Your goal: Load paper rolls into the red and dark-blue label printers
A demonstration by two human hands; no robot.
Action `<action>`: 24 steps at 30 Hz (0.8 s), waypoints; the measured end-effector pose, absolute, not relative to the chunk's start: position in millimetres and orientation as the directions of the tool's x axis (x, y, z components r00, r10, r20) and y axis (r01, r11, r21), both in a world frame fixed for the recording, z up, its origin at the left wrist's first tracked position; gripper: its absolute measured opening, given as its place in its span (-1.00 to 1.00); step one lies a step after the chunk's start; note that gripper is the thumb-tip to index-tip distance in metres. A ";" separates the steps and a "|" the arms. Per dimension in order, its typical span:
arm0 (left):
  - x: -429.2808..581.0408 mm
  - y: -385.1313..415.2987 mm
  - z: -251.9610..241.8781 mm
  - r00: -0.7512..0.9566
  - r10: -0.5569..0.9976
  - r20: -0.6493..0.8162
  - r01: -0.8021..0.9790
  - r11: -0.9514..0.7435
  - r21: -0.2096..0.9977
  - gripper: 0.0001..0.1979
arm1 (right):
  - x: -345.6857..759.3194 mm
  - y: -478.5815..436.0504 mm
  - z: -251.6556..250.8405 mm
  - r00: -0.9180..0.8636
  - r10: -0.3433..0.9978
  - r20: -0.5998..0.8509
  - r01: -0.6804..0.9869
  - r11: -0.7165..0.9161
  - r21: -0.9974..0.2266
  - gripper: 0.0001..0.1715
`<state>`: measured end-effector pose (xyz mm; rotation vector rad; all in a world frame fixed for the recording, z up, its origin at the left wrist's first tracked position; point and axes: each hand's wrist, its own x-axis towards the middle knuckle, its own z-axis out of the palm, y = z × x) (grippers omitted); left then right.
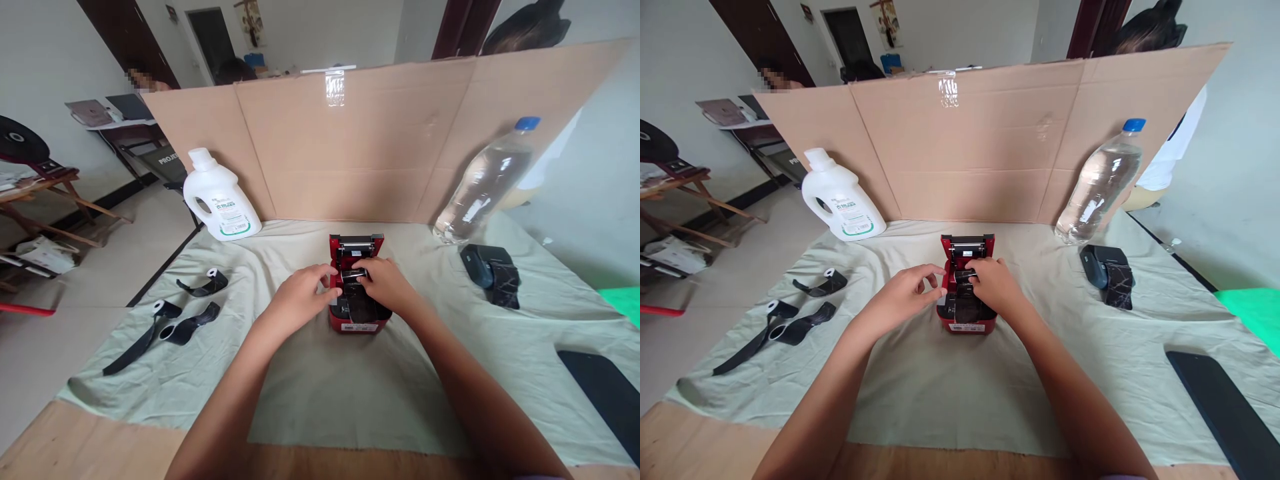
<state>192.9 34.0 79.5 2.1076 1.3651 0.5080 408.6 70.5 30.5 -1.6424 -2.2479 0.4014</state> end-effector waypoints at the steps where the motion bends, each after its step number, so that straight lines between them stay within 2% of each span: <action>1: 192.3 33.1 78.8 0.452 0.892 0.006 0.693 -0.355 0.628 -0.65 | 406.3 71.7 29.4 -0.270 0.960 0.078 0.879 0.278 -0.388 -0.62; 5: 200.1 26.1 69.3 0.645 0.764 -0.028 0.628 -0.509 0.588 -0.48 | 398.6 75.4 26.2 -0.250 0.968 0.037 0.904 0.247 -0.348 -0.63; 8: 213.2 19.7 63.2 0.673 0.739 0.019 0.628 -0.584 0.514 -0.57 | 401.1 76.4 28.3 -0.261 0.965 0.033 0.905 0.257 -0.339 -0.66; 11: 223.0 15.4 63.9 0.666 0.744 0.062 0.667 -0.630 0.398 -0.70 | 419.8 77.1 36.8 -0.327 0.945 -0.001 0.804 0.278 -0.525 -0.72; 13: 225.2 13.3 67.8 0.671 0.739 0.058 0.685 -0.648 0.332 -0.70 | 437.6 78.2 43.4 -0.347 0.938 -0.001 0.691 0.256 -0.676 -0.79; 14: 225.4 12.3 70.3 0.673 0.738 0.052 0.692 -0.653 0.308 -0.70 | 445.4 79.4 45.7 -0.306 0.952 0.026 0.652 0.230 -0.723 -0.77; 18: 225.8 7.1 80.0 0.691 0.723 0.009 0.702 -0.674 0.232 -0.72 | 453.3 89.4 41.5 0.066 0.965 0.252 0.548 0.176 -0.818 -0.63; 20: 228.0 3.9 83.6 0.698 0.716 -0.007 0.703 -0.684 0.192 -0.73 | 444.9 95.5 33.8 0.119 0.947 0.298 0.438 0.219 -0.872 -0.58; 24: 234.5 -2.1 89.0 0.699 0.713 -0.055 0.714 -0.692 0.104 -0.71 | 429.9 94.3 21.9 0.141 0.944 0.298 0.283 0.250 -0.926 -0.62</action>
